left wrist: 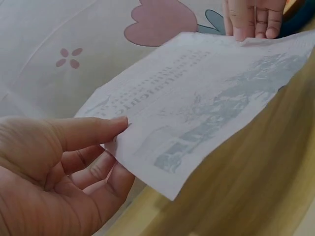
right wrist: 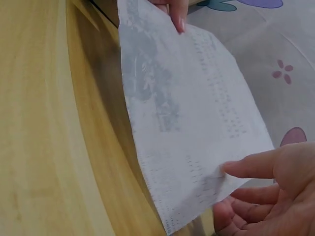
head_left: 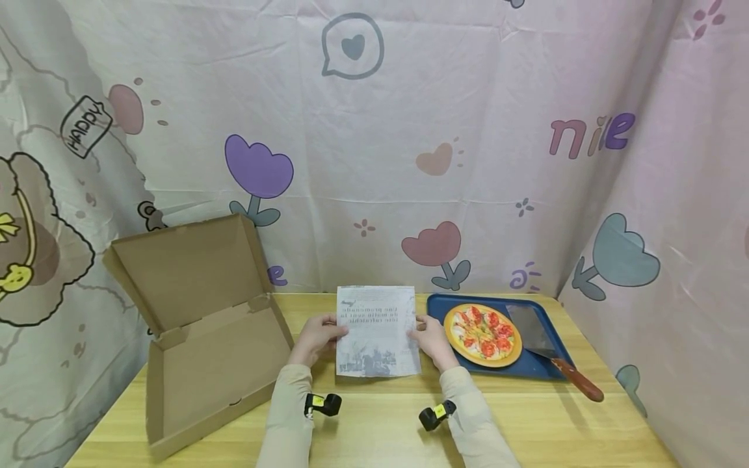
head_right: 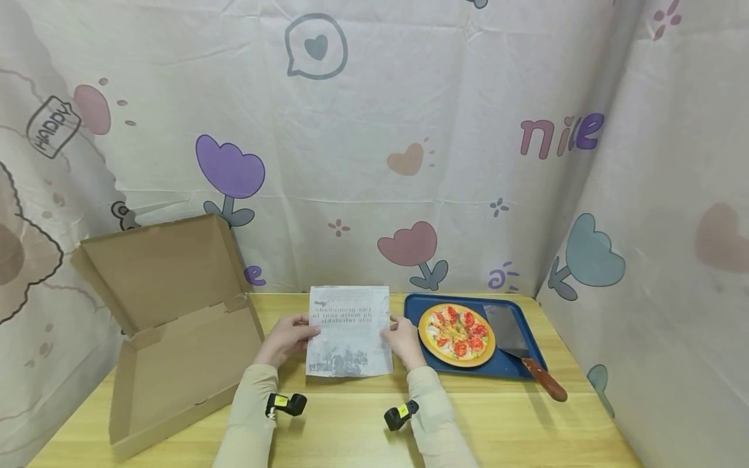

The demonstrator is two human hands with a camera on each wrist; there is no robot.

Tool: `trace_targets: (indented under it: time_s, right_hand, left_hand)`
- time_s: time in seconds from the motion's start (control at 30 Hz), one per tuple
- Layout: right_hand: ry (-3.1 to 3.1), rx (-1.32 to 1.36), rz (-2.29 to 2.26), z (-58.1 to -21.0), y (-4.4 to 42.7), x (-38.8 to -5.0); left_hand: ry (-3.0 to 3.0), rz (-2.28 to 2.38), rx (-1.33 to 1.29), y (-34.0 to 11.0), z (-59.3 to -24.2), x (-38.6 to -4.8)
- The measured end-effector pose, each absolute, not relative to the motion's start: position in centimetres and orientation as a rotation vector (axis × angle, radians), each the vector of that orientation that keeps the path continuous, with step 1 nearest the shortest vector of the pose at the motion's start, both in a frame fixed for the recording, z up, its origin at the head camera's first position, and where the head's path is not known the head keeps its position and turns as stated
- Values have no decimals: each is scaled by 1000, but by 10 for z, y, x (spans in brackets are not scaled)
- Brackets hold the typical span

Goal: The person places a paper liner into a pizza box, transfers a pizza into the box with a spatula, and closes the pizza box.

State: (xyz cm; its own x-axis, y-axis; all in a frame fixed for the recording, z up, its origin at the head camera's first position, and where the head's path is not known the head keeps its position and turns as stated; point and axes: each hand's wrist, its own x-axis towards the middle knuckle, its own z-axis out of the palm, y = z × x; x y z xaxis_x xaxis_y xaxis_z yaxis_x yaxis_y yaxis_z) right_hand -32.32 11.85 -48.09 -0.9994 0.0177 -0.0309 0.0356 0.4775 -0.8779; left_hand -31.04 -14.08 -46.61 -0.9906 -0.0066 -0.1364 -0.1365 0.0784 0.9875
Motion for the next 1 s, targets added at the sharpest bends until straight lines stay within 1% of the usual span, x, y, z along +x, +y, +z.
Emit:
trace_targets:
  time_s: [0.5,0.83,1.0]
  right_hand:
    - [2534,90,-1946,-475,125,-325]
    - [2350,65,-2144,-469,127,-328]
    - [2260,27,-2223,-468,131,-329]
  left_hand:
    - [2283,2030,-145,-147,-454,-308]
    - [2373,1994,-173,-151,-433,-301]
    - [2398,1983,-135,-161,-422,-293]
